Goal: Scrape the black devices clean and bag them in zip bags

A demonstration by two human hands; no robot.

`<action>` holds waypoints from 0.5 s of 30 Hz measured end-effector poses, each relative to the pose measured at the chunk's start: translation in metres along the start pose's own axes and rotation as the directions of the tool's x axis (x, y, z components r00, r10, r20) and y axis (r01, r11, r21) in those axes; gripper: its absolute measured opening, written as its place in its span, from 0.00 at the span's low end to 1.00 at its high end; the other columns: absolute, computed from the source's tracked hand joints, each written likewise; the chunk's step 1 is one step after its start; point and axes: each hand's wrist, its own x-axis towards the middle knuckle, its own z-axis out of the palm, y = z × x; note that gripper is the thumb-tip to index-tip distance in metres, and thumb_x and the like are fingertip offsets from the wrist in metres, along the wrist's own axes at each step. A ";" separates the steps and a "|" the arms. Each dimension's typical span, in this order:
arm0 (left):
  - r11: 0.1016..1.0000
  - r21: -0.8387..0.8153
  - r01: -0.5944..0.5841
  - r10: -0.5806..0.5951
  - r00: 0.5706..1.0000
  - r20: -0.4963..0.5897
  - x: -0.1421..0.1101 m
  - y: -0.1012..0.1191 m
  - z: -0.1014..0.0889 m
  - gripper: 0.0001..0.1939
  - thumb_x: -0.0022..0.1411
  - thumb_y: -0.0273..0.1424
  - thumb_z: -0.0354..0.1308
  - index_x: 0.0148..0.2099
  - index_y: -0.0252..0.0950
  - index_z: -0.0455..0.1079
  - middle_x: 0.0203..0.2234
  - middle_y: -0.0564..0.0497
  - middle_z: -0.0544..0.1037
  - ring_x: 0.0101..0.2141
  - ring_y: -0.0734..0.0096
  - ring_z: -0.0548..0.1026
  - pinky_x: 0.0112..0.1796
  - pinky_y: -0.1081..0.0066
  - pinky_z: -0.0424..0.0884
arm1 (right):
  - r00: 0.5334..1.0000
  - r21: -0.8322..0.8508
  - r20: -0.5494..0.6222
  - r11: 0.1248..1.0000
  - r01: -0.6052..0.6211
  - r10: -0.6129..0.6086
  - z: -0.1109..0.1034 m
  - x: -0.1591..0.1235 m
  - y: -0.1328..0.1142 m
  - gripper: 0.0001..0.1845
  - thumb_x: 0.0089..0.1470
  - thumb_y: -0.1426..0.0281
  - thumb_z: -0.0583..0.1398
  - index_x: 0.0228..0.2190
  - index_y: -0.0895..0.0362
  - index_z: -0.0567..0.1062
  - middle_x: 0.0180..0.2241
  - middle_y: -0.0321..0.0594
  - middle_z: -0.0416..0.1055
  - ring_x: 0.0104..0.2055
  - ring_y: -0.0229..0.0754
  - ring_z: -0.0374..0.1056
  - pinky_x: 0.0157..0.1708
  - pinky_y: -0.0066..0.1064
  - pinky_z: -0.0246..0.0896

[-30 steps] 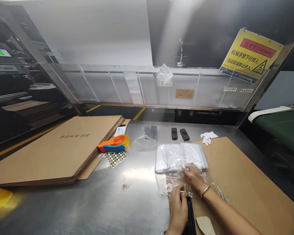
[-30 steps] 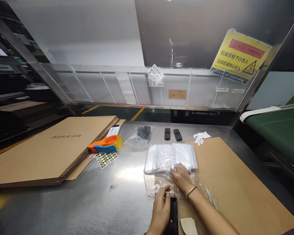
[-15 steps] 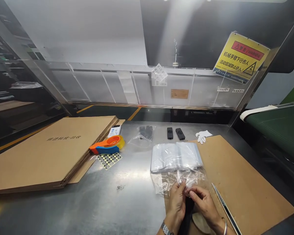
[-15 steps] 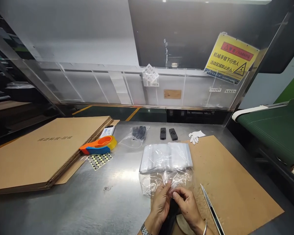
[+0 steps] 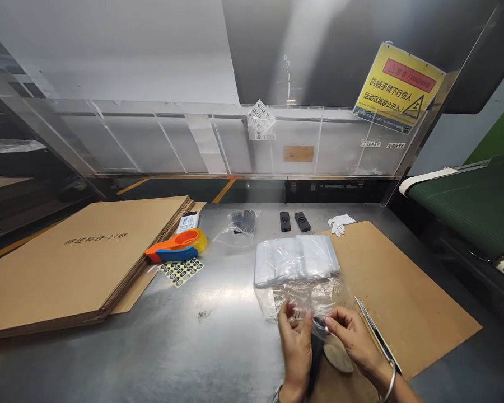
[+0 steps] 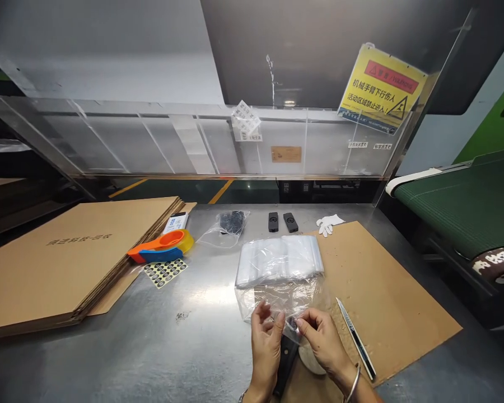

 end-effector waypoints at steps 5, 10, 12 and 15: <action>0.996 0.082 -0.018 -0.008 0.953 0.304 -0.010 0.012 -0.007 0.16 0.53 0.43 0.58 0.34 0.34 0.64 0.27 0.52 0.67 0.31 0.71 0.67 0.34 0.71 0.64 | 0.993 -0.245 -0.024 0.964 0.103 -0.112 0.004 -0.011 -0.004 0.14 0.53 0.63 0.56 0.22 0.59 0.66 0.23 0.36 0.62 0.28 0.37 0.58 0.28 0.29 0.50; 0.995 0.102 0.009 -0.048 0.919 0.391 -0.007 0.016 -0.011 0.18 0.54 0.44 0.56 0.26 0.33 0.64 0.19 0.54 0.65 0.24 0.73 0.64 0.28 0.72 0.63 | 0.980 -0.377 0.046 0.905 0.195 -0.192 0.006 -0.015 -0.006 0.12 0.52 0.67 0.56 0.20 0.58 0.64 0.23 0.35 0.62 0.27 0.37 0.58 0.27 0.28 0.49; 0.991 0.131 -0.034 -0.008 0.953 0.304 -0.005 0.014 -0.016 0.17 0.58 0.43 0.52 0.26 0.34 0.63 0.20 0.54 0.64 0.24 0.73 0.64 0.29 0.72 0.63 | 0.979 -0.405 0.029 0.894 0.194 -0.200 0.003 -0.014 -0.006 0.12 0.54 0.65 0.56 0.22 0.57 0.64 0.23 0.35 0.62 0.26 0.36 0.58 0.26 0.27 0.50; 0.964 0.208 -0.162 0.121 0.972 0.199 -0.006 0.013 -0.023 0.11 0.57 0.38 0.55 0.36 0.35 0.67 0.29 0.50 0.69 0.33 0.67 0.67 0.37 0.68 0.63 | 0.968 -0.455 -0.005 0.862 0.221 -0.251 0.003 -0.013 -0.007 0.13 0.58 0.64 0.52 0.24 0.58 0.64 0.24 0.36 0.63 0.28 0.37 0.58 0.28 0.28 0.51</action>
